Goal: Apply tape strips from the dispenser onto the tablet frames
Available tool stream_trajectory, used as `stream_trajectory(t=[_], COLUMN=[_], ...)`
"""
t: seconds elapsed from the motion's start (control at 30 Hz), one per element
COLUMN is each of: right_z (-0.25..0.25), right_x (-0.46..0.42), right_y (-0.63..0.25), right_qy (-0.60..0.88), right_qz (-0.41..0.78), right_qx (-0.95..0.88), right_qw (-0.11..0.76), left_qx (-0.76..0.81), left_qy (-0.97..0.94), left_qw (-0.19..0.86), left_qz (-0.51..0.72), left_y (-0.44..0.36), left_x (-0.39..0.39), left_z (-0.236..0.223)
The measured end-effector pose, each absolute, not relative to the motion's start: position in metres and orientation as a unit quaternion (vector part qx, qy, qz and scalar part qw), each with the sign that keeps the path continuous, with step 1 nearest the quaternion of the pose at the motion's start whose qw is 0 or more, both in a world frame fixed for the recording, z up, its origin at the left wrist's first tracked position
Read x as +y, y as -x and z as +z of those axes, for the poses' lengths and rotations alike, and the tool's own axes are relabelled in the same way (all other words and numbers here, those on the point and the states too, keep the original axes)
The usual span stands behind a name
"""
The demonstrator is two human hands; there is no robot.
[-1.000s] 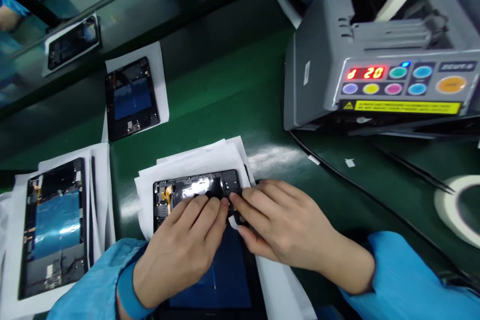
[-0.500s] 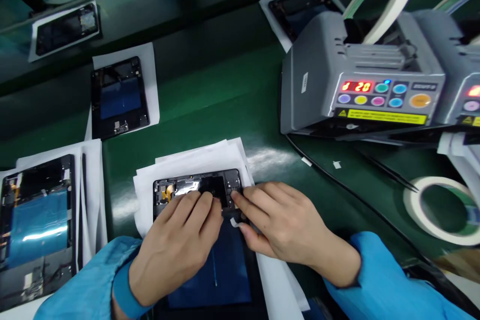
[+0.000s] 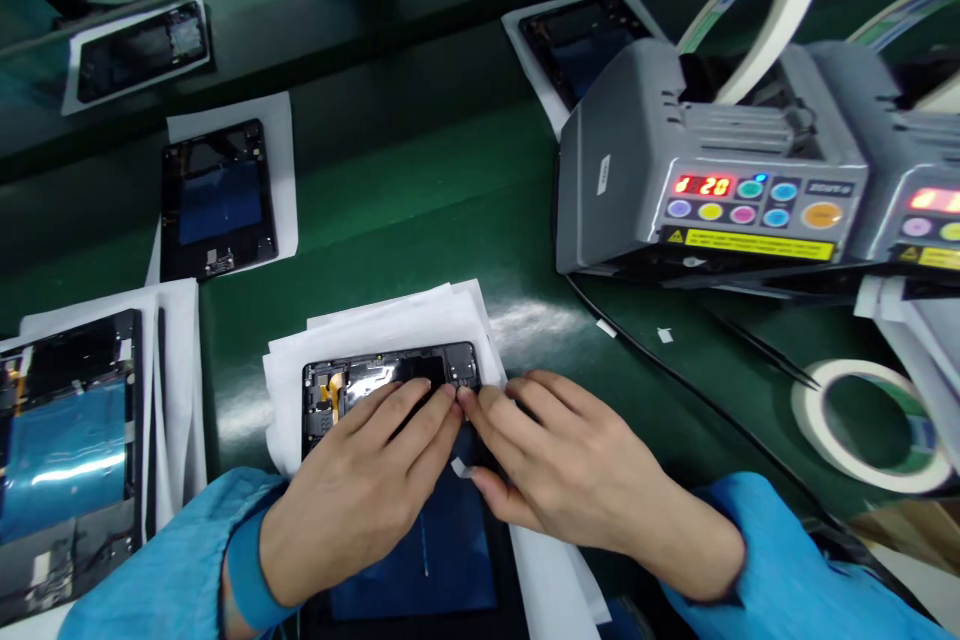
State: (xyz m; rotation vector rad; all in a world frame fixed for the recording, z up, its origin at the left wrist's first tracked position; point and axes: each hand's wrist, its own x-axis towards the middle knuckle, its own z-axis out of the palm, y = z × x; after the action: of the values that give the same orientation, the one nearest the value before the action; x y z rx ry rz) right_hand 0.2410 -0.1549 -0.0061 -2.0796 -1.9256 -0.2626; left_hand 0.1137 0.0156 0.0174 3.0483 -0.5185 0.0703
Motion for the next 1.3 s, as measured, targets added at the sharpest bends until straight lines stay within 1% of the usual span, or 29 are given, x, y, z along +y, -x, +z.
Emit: stream_trajectory(t=[0.1, 0.17, 0.33, 0.53, 0.8, 1.1, 1.17, 1.23, 1.3], right_z=[-0.006, -0.007, -0.01, -0.009, -0.004, 0.001, 0.0, -0.002, -0.005], right_x=[-0.152, -0.15, -0.145, -0.145, -0.141, -0.142, -0.149, -0.165, -0.189], right_y=[-0.243, -0.243, -0.241, -0.241, -0.241, -0.229, -0.225, -0.225, -0.231], right_qy=[0.741, 0.765, 0.774, 0.767, 0.759, 0.757, 0.768, 0.766, 0.766], right_qz=[-0.073, -0.084, -0.115, -0.102, -0.099, -0.089, -0.073, -0.058, -0.081], right_qx=[-0.629, -0.591, -0.586, -0.599, -0.621, -0.643, -0.631, -0.626, -0.607], right_qw=[0.224, 0.241, 0.208, 0.205, 0.167, 0.073, 0.085, 0.137, 0.197], left_qx=[-0.164, -0.163, -0.163, -0.164, -0.158, -0.156, -0.155, -0.152, -0.153], left_qy=[-0.986, -0.986, -0.986, -0.985, -0.987, -0.987, -0.988, -0.988, -0.988], left_qw=[0.023, 0.023, 0.019, 0.02, 0.019, 0.025, 0.018, 0.014, 0.014], left_qz=[0.026, 0.022, 0.033, 0.037, 0.038, 0.007, 0.003, 0.003, 0.004], left_y=[-0.113, -0.113, -0.113, -0.113, -0.112, -0.114, -0.114, -0.114, -0.114], left_x=[0.016, 0.015, 0.015, 0.014, 0.013, 0.013, 0.014, 0.015, 0.016], left_z=[0.018, 0.019, 0.018, 0.019, 0.018, 0.017, 0.017, 0.018, 0.019])
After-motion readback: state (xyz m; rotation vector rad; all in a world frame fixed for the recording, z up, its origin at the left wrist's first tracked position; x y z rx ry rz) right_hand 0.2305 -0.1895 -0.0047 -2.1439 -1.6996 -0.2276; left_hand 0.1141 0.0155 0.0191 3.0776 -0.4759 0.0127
